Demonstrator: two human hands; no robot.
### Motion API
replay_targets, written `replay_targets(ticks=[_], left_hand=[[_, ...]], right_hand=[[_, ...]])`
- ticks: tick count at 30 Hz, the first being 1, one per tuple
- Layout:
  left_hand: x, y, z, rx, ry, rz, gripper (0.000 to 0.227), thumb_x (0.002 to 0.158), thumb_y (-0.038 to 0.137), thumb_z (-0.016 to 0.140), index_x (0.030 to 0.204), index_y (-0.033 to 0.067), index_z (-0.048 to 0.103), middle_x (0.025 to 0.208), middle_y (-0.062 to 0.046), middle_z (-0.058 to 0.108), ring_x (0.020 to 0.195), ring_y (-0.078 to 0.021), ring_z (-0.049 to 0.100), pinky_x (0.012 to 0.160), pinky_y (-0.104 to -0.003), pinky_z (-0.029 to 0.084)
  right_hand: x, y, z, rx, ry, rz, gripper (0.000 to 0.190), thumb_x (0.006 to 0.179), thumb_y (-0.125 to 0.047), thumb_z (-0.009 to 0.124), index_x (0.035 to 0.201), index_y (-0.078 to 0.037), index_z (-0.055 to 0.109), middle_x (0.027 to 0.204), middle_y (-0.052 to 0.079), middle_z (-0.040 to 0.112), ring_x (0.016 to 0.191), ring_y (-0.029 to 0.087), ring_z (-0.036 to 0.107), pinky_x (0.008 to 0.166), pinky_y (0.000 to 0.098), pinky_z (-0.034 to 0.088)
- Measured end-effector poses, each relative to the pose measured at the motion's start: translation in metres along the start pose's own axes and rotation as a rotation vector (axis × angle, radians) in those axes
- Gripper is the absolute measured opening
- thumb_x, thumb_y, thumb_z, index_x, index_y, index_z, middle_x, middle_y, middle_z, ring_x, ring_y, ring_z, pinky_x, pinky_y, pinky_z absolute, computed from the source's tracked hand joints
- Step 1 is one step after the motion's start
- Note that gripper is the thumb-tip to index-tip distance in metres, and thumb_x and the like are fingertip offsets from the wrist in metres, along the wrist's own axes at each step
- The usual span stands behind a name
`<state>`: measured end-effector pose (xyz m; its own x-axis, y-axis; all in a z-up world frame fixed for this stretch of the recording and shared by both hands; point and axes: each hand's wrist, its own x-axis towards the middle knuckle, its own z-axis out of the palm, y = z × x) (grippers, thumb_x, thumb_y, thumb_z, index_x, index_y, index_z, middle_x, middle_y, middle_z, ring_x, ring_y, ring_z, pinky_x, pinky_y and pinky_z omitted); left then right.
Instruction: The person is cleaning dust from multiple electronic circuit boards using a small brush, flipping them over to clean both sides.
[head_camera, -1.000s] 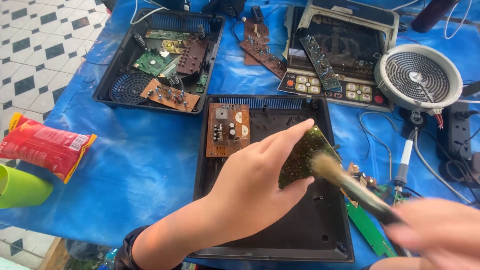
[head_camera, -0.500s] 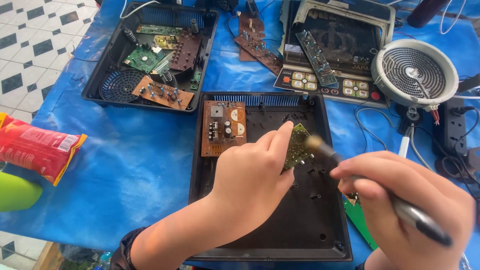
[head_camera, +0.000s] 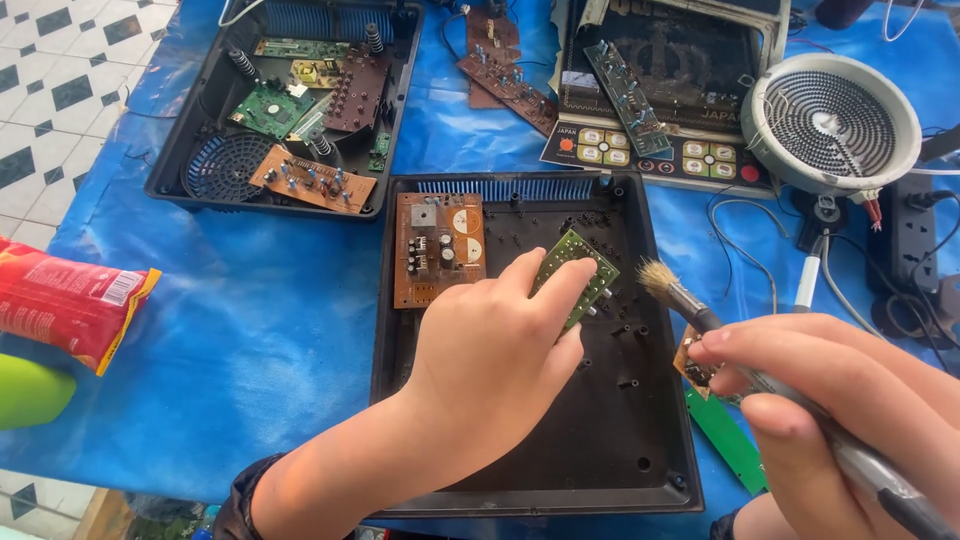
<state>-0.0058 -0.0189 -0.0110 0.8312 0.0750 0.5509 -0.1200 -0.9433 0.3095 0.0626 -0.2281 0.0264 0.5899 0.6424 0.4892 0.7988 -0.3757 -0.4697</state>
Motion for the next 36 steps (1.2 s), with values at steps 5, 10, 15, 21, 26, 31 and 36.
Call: replay_targets(ticks=[5,10,15,21,26,31,36], left_hand=[[0.000,0.000,0.000,-0.018,-0.037,0.004,0.045,0.079,0.014,0.071,0.123,0.0057,0.063,0.104,-0.015,0.067,0.055,-0.0292,0.063,0.050,-0.037,0.048],[0.005,0.003,-0.007,-0.096,-0.031,-0.013,0.046,0.079,0.018,0.071,0.122,0.0040,0.066,0.121,-0.025,0.069,0.063,-0.0351,0.070,0.051,-0.037,0.054],[0.014,0.001,-0.022,-0.527,0.015,-0.067,0.049,0.083,0.008,0.072,0.129,0.0061,0.055,0.105,-0.009,0.076,0.071,-0.0141,0.071,0.060,-0.026,0.057],[0.013,-0.012,0.002,-1.435,-0.057,-0.268,0.079,0.090,0.008,0.068,0.158,0.0043,0.026,0.139,-0.028,0.059,0.105,-0.0248,0.071,0.084,-0.033,0.063],[0.012,-0.022,0.012,-1.864,-0.080,-0.362,0.067,0.098,0.005,0.061,0.158,-0.0030,0.031,0.137,-0.026,0.058,0.115,-0.0301,0.068,0.088,-0.038,0.064],[0.014,-0.025,0.012,-1.976,-0.148,-0.358,0.057,0.100,0.003,0.061,0.153,-0.0068,0.041,0.136,-0.023,0.061,0.115,-0.0333,0.069,0.090,-0.040,0.064],[0.012,-0.026,0.021,-1.938,-0.201,-0.330,0.064,0.094,0.001,0.065,0.153,-0.0074,0.041,0.128,-0.024,0.064,0.113,-0.0329,0.069,0.087,-0.043,0.066]], right_hand=[[0.002,-0.002,-0.001,0.016,-0.010,0.006,0.028,0.085,-0.022,0.058,0.095,-0.001,0.072,0.089,0.012,0.080,0.067,0.017,0.080,0.066,0.0281,0.064],[0.003,-0.004,-0.003,0.021,-0.040,0.017,0.021,0.081,-0.013,0.063,0.095,-0.002,0.074,0.087,0.011,0.082,0.067,0.016,0.082,0.063,0.0273,0.065],[-0.034,0.067,0.001,0.205,0.071,-0.091,0.053,0.104,-0.043,0.027,0.098,-0.007,0.065,0.113,0.015,0.073,0.088,0.018,0.083,0.090,0.0323,0.071],[-0.051,0.107,0.002,0.416,0.055,-0.233,0.043,0.122,-0.056,0.026,0.110,-0.027,0.055,0.132,0.008,0.061,0.114,0.021,0.081,0.119,0.0432,0.073],[-0.043,0.116,-0.001,0.549,0.002,-0.251,0.029,0.118,-0.050,0.035,0.115,-0.029,0.054,0.125,0.005,0.064,0.106,0.015,0.080,0.110,0.0378,0.078],[-0.029,0.094,0.001,0.433,0.136,-0.133,0.014,0.115,-0.025,0.032,0.111,-0.024,0.045,0.131,0.019,0.064,0.112,0.024,0.080,0.103,0.0314,0.073],[-0.028,0.112,0.000,0.622,-0.022,-0.240,0.022,0.117,-0.034,0.034,0.117,-0.028,0.055,0.110,0.000,0.074,0.092,0.011,0.088,0.098,0.0305,0.079]])
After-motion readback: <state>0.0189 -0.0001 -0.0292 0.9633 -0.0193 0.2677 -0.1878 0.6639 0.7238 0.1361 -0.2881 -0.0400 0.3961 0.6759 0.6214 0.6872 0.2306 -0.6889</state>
